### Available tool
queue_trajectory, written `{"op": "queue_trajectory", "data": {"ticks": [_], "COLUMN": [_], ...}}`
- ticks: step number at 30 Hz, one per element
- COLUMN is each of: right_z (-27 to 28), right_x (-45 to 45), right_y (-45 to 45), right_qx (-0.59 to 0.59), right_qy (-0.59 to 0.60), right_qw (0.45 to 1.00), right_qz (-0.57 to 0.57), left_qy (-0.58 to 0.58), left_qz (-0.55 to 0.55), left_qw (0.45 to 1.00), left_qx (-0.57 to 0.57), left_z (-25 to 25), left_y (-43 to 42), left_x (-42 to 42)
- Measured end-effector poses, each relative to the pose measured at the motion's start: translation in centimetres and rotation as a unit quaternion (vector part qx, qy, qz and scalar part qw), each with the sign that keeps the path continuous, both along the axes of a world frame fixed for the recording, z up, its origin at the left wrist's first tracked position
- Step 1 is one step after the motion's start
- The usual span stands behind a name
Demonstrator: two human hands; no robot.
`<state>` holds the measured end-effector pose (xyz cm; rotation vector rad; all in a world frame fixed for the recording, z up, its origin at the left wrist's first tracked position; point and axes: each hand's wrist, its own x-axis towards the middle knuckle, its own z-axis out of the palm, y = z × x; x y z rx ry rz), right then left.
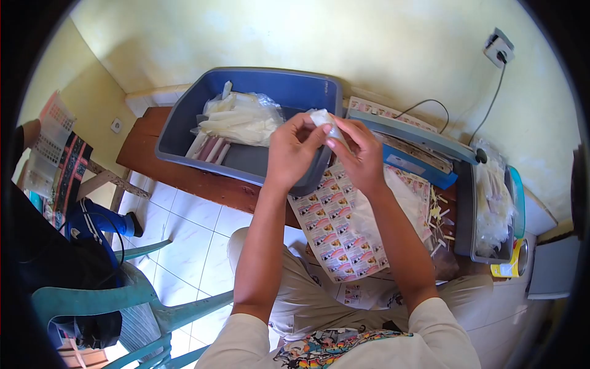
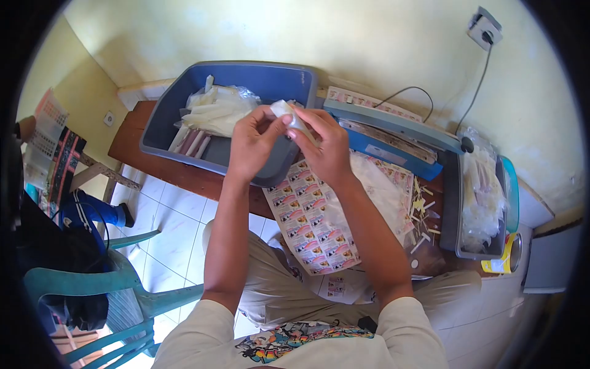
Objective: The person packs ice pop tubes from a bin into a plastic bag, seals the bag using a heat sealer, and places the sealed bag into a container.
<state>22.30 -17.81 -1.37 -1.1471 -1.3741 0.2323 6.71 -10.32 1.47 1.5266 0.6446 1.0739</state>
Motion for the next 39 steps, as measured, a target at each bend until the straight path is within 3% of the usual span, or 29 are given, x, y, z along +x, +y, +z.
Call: {"op": "queue_trajectory", "data": {"ticks": [7,9,12,15,20,29,37,39], "right_z": [-0.3,-0.6,-0.7,-2.0,-6.2,-8.1,-5.2,-4.7], "right_x": [4.9,6.4,8.0,9.0,10.1,10.2,10.2,10.1], "right_y": [-11.8,-14.4,-18.5,-22.2,-25.2,-26.6,-28.2,-28.8], "right_qx": [-0.117,-0.144,-0.212,-0.291,-0.275,-0.283,-0.259,-0.246], "right_qy": [0.037,0.017,-0.051,-0.031,-0.056,-0.049,-0.021,-0.071], "right_qw": [0.990,0.987,0.966,0.941,0.939,0.938,0.950,0.958], "right_qz": [-0.073,-0.075,-0.143,-0.171,-0.201,-0.192,-0.174,-0.132], "left_qy": [0.181,0.166,0.235,0.246,0.320,0.341,0.326,0.321], "left_qz": [-0.135,-0.150,-0.183,-0.201,-0.242,-0.268,-0.199,-0.178], "left_qw": [0.972,0.970,0.946,0.927,0.880,0.849,0.878,0.883], "left_qx": [0.065,0.098,0.130,0.200,0.253,0.303,0.291,0.292], "left_z": [0.3,-1.8,-4.8,-8.0,-10.1,-12.0,-10.6,-10.4], "left_y": [-6.8,-8.6,-11.1,-13.4,-16.0,-16.7,-17.3,-17.3], "left_x": [3.4,4.6,5.6,6.0,7.1,9.7,10.6,10.6]}}
